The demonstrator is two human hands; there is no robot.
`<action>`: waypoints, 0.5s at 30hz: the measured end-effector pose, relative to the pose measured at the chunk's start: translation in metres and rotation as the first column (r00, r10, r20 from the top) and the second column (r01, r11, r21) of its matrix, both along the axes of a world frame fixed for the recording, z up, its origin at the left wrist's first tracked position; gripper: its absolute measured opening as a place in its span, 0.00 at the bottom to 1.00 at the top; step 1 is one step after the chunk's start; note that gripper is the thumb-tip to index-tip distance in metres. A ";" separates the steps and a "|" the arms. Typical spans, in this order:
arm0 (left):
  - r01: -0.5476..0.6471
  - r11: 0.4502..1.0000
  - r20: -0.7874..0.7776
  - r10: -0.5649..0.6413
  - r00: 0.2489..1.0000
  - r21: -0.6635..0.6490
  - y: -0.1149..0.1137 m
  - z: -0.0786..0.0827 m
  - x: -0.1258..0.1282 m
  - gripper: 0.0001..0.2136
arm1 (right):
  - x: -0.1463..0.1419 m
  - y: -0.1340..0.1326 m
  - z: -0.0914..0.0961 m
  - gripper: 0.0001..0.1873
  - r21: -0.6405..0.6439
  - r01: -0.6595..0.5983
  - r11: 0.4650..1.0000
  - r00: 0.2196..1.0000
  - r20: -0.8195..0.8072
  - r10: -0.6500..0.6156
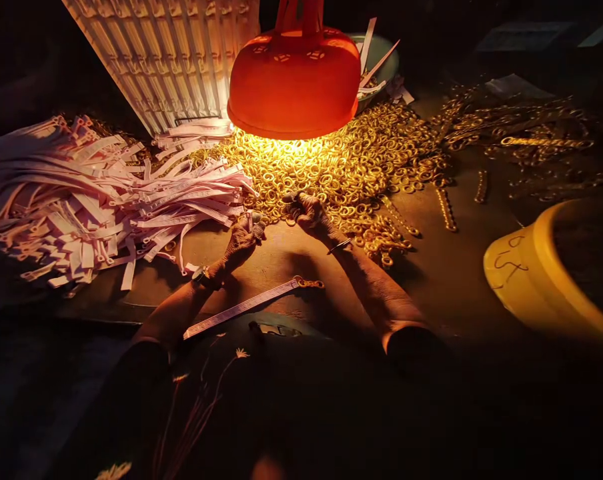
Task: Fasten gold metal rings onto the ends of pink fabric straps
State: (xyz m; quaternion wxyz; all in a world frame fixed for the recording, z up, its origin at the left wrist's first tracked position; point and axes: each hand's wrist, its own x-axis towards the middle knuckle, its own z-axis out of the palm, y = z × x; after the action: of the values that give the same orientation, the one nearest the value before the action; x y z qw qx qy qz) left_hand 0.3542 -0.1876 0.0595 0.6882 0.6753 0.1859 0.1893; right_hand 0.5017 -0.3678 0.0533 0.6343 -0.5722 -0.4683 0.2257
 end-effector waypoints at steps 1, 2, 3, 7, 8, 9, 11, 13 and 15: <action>0.005 1.000 0.007 -0.005 1.000 0.025 0.000 -0.001 0.001 0.15 | 0.001 0.014 -0.004 0.18 -0.041 0.044 0.998 0.998 0.057 -0.042; 0.011 0.999 0.007 -0.011 1.000 0.043 0.000 -0.003 0.002 0.14 | 0.002 0.026 -0.008 0.16 -0.083 0.084 0.993 0.990 0.121 -0.074; 0.022 0.998 0.000 -0.022 1.000 0.054 0.000 -0.005 0.002 0.13 | 0.002 0.035 -0.012 0.14 -0.130 0.117 0.985 0.979 0.183 -0.092; 0.088 0.996 -0.047 -0.087 0.995 0.001 -0.002 -0.014 0.001 0.11 | -0.007 0.046 -0.024 0.14 -0.287 0.206 0.936 0.908 0.411 -0.074; 0.103 0.994 -0.068 -0.105 0.992 -0.026 -0.003 -0.016 0.000 0.12 | -0.010 0.045 -0.025 0.14 -0.300 0.216 0.929 0.898 0.436 -0.068; 0.115 0.992 -0.090 -0.120 0.989 -0.054 -0.003 -0.019 0.000 0.12 | -0.012 0.043 -0.026 0.14 -0.301 0.213 0.930 0.902 0.427 -0.069; 0.120 0.987 -0.125 -0.133 0.983 -0.106 -0.003 -0.023 -0.002 0.14 | -0.017 0.042 -0.027 0.11 -0.300 0.190 0.935 0.928 0.365 -0.072; 0.107 0.984 -0.152 -0.129 0.980 -0.146 -0.003 -0.027 -0.003 0.15 | -0.021 0.043 -0.029 0.09 -0.299 0.177 0.938 0.953 0.292 -0.086; 0.079 0.982 -0.188 -0.111 0.976 -0.171 -0.004 -0.030 -0.004 0.15 | -0.026 0.047 -0.033 0.10 -0.279 0.206 0.938 0.960 0.242 -0.139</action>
State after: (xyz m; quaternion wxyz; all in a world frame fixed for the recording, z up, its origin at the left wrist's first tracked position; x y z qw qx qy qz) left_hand 0.3500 -0.1913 0.0295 0.7275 0.6404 0.2354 0.0726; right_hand 0.4761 -0.3211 0.0200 0.5015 -0.7228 -0.4427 0.1733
